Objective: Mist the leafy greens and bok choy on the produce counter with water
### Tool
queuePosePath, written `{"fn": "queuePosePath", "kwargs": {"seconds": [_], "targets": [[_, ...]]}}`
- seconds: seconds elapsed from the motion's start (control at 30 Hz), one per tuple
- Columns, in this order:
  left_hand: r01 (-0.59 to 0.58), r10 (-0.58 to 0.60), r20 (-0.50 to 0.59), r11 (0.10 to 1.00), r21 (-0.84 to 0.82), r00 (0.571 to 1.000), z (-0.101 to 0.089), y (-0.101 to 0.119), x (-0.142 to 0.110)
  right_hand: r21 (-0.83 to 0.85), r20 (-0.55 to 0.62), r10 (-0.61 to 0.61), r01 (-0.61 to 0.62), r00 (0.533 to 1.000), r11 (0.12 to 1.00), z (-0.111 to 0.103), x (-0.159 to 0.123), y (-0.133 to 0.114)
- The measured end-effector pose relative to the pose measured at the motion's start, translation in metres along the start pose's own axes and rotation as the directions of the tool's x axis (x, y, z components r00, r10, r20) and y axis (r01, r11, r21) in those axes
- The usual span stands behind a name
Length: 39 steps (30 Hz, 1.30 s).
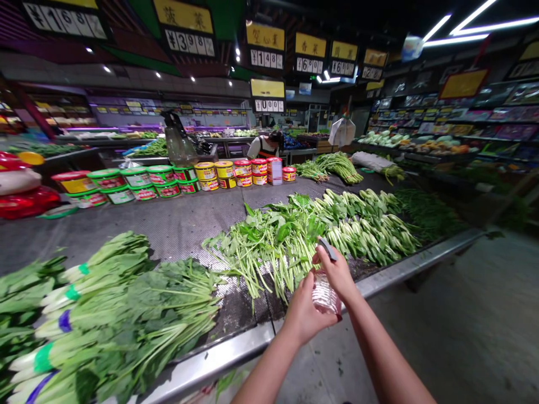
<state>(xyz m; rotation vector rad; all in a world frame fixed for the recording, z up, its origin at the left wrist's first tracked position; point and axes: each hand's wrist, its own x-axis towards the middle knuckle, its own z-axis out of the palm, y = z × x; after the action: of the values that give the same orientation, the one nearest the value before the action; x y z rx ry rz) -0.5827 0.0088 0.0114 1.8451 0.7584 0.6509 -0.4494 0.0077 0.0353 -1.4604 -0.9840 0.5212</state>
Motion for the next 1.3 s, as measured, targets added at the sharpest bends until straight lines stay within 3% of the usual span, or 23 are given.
{"fn": "queuePosePath", "kwargs": {"seconds": [0.2,0.4,0.9,1.3], "targets": [[-0.054,0.055,-0.01,0.994,0.098,0.998,0.003,-0.003,-0.004,0.042,0.016,0.029,-0.03,0.999,0.999,-0.005,-0.005,0.004],[-0.047,0.048,-0.009,0.995,0.086,0.999,0.013,-0.013,-0.012,0.032,0.022,0.079,-0.08,0.997,0.996,-0.006,-0.013,0.016],[0.178,-0.177,-0.021,0.98,0.088,0.984,0.032,-0.035,-0.049,-0.103,0.117,0.106,-0.094,0.988,0.99,0.005,-0.043,0.047],[0.203,-0.205,0.065,0.979,0.031,0.977,0.045,-0.035,-0.058,-0.017,0.109,0.252,-0.251,0.962,0.968,-0.006,-0.059,0.059]]}}
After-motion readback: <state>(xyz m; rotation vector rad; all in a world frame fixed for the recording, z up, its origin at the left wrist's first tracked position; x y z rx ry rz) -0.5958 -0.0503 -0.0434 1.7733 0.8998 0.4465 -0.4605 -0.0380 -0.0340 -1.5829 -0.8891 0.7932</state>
